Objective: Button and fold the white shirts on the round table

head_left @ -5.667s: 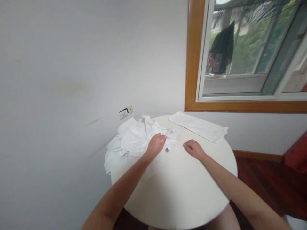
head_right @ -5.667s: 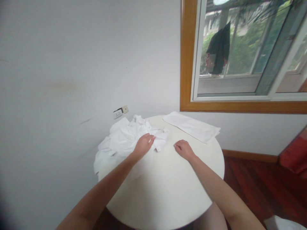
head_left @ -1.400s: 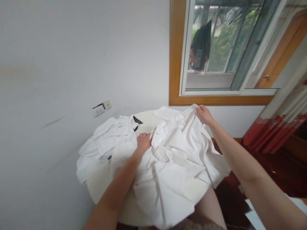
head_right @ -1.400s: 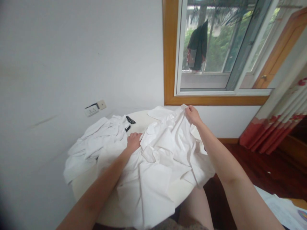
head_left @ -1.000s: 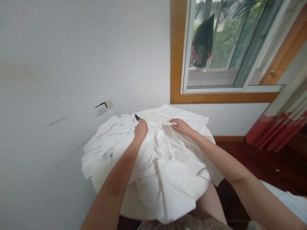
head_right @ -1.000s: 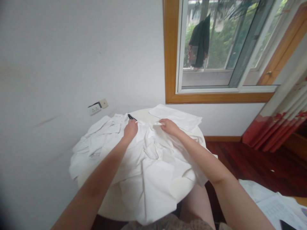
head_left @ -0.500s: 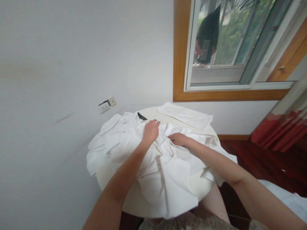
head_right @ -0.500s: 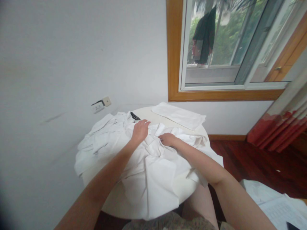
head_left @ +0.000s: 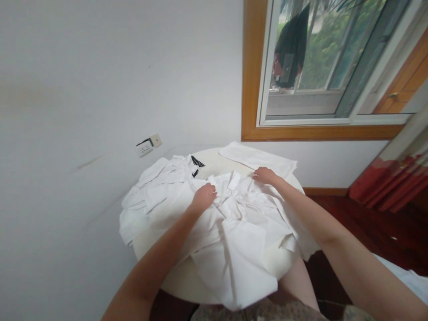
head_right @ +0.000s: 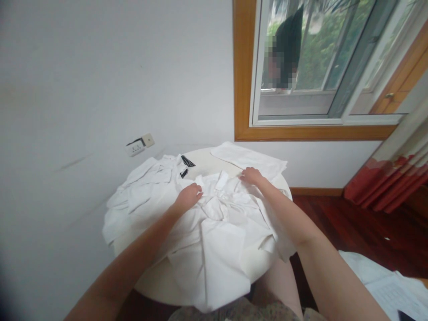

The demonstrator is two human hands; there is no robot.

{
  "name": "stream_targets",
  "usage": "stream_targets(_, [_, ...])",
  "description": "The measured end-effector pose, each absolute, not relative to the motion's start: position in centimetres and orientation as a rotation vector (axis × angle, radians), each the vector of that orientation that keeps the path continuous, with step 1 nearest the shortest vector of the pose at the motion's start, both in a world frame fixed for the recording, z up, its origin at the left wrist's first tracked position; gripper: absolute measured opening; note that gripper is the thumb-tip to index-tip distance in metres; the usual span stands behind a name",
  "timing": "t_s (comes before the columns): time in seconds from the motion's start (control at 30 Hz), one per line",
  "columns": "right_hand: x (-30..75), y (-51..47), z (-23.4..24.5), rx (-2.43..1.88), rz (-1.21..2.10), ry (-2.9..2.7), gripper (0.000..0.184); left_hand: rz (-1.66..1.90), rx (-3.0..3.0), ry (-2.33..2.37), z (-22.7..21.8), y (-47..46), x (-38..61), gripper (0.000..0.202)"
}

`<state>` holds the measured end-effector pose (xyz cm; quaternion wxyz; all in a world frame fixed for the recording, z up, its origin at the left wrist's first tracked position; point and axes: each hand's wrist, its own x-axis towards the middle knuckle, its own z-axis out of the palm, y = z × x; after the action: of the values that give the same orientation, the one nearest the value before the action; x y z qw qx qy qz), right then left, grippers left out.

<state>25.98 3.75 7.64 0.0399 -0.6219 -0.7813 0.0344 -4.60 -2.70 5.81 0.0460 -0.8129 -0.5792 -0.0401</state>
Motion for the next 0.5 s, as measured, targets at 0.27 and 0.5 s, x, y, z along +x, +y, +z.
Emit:
stream_targets(0.27, [26.6, 3.3, 6.3, -1.823, 0.514, -2.364, 0.042, -0.101, -2.474, -1.693, 6.1, -1.8, -4.7, 0.030])
stream_targets(0.5, [30.1, 1.6, 10.0, -1.812, 1.003, -2.432, 0.067, -0.179, -2.644, -1.730, 5.6, -1.3, -4.6, 0.028])
